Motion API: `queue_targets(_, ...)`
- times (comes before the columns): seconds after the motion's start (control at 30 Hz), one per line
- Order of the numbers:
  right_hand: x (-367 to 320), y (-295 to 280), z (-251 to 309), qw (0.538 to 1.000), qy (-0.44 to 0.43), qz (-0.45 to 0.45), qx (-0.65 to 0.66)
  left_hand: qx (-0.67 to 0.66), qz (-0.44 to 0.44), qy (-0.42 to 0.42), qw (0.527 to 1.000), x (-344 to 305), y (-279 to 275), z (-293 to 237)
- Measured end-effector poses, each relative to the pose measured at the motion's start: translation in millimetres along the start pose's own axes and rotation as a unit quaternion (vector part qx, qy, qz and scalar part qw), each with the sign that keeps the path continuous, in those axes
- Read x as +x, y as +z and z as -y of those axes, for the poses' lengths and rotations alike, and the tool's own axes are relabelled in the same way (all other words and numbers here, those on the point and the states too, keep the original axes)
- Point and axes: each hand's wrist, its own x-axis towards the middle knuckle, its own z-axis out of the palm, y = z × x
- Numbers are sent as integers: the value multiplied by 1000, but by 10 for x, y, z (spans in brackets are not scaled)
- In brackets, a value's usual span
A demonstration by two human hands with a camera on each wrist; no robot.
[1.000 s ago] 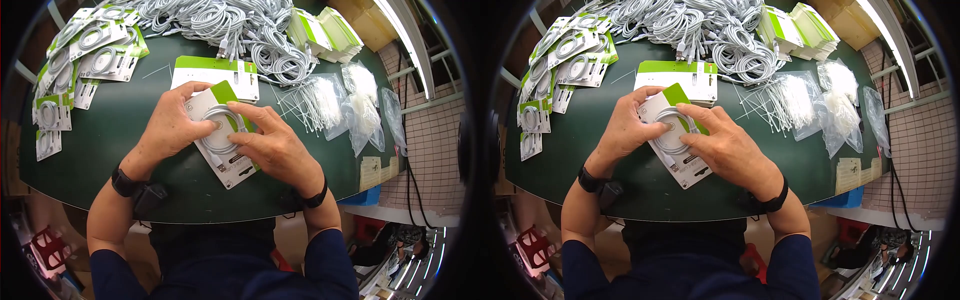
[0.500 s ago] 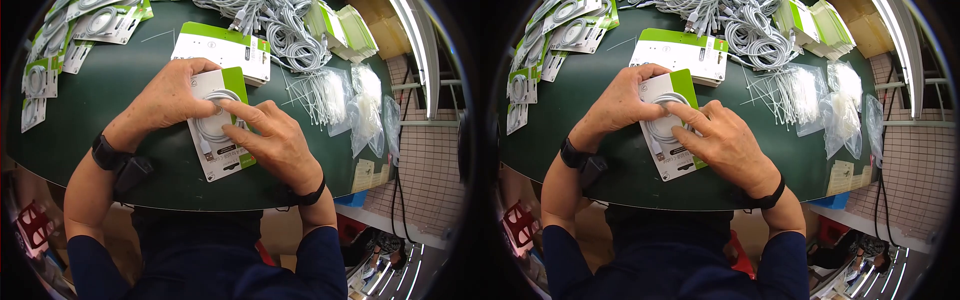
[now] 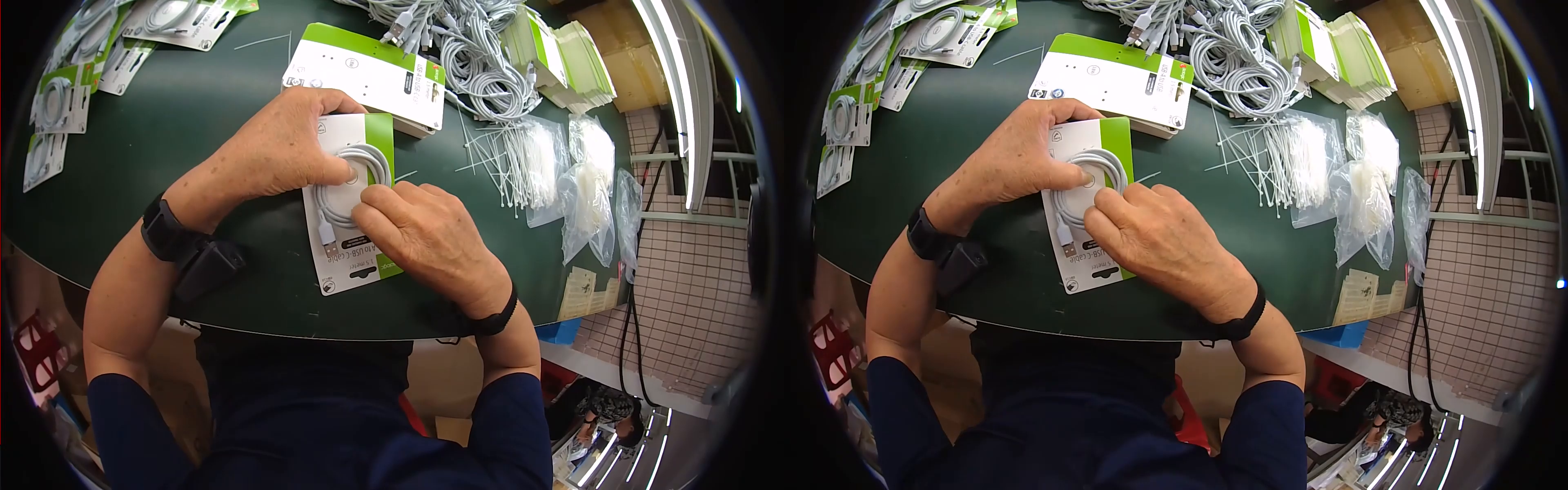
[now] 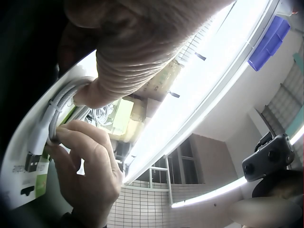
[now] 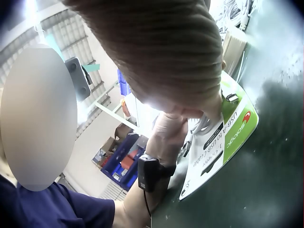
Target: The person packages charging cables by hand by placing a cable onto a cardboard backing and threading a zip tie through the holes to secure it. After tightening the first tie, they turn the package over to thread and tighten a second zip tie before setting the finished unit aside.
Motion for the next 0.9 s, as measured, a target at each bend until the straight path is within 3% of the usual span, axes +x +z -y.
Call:
queue_targets(0.2, 13, 49, 32, 1000, 18, 25, -1, -2, -4, 6, 1000, -13, -6, -22)
queue_targets(0.37, -5, 107, -9, 999, 18, -23, 16, -28, -8, 18, 999, -6, 41, -10)
queue_targets(0.47, -29, 69, -53, 999, 22, -24, 26, 21, -98, 104, 990, -31, 111, -19)
queue_targets(0.5, -25, 62, -65, 999, 27, -37, 24, 33, -91, 109, 989, -37, 135, -38)
queue_targets(0.6, -26, 31, -102, 993, 2, -113, 37, -220, -97, 5, 971, -59, 217, -86)
queue_targets(0.77, -57, -7, -223, 966, 7, -218, 140, -244, -73, -11, 967, -51, 193, -67)
queue_targets(0.9, -158, -76, -320, 924, 95, -313, 199, -267, -70, 11, 961, -104, 221, -159)
